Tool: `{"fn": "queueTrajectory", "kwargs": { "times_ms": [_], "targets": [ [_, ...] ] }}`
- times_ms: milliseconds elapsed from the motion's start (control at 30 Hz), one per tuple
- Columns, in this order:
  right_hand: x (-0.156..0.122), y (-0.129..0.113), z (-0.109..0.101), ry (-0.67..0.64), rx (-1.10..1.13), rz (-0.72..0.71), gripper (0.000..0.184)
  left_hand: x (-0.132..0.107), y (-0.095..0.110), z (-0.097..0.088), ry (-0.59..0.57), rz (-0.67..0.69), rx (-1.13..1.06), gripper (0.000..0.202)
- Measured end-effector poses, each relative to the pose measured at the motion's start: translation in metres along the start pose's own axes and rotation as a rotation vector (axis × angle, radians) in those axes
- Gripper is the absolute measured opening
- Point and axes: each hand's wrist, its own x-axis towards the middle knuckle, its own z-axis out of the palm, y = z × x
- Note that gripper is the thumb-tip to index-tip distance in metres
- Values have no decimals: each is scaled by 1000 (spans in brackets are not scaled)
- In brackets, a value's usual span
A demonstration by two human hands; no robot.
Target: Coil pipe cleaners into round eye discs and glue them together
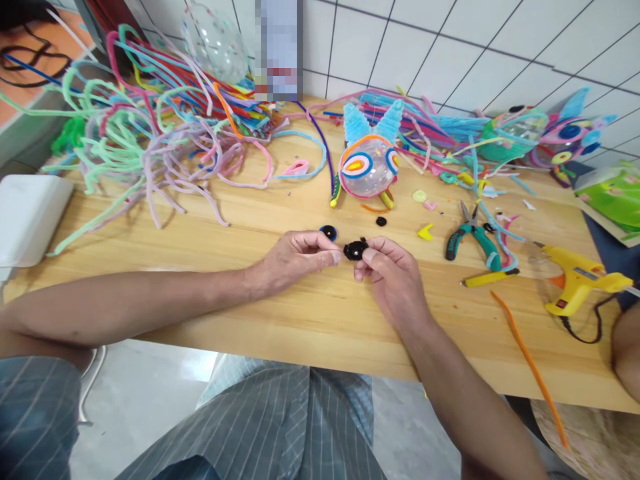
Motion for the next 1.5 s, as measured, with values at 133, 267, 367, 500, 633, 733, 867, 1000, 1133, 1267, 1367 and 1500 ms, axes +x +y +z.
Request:
{"fn": "queueTrajectory", "kwargs": {
  "times_ms": [133, 267, 367, 500, 633, 733, 867, 1000, 1133, 1267, 1367, 1500],
  "targets": [
    [1, 1, -2, -5, -15, 1, 14, 0, -2, -1, 7, -34, 0, 36],
    [1, 2, -3, -17, -41, -12, 11, 0, -3, 0, -9, -40, -21, 38],
    [1, 3, -4, -13, -38, -19, 8, 0, -1, 2, -11, 5, -64, 37],
    [1, 5, -2, 17, -7, -38, 10, 0, 2, 4, 0, 66, -154, 37],
    [0, 7, 1, 34, -45, -31, 10, 0, 1, 3, -9, 75, -164, 39],
    [-1, 8, 3, 7, -81, -23, 10, 1, 0, 2, -8, 79, -137, 39],
    [-1, 10, 0, -45, -116, -80, 13, 0, 0, 3, 12, 63, -84, 39],
    [-1, 16, -4, -34, -240, -151, 8, -1, -2, 4, 13, 56, -56, 37],
    [-1, 18, -5, -17, -311, -189, 3, -1, -2, 5, 7, 45, -48, 37],
    [-2, 16, -3, -3, -321, -208, 3, -1, 2, 5, -6, 36, -72, 38],
    [-3, 15, -3, 9, -341, -205, 2, -2, 4, 3, -28, 27, -73, 34],
    [-3, 14, -2, 12, -351, -213, 3, -3, 4, 1, -53, 14, -34, 31]
  ]
}}
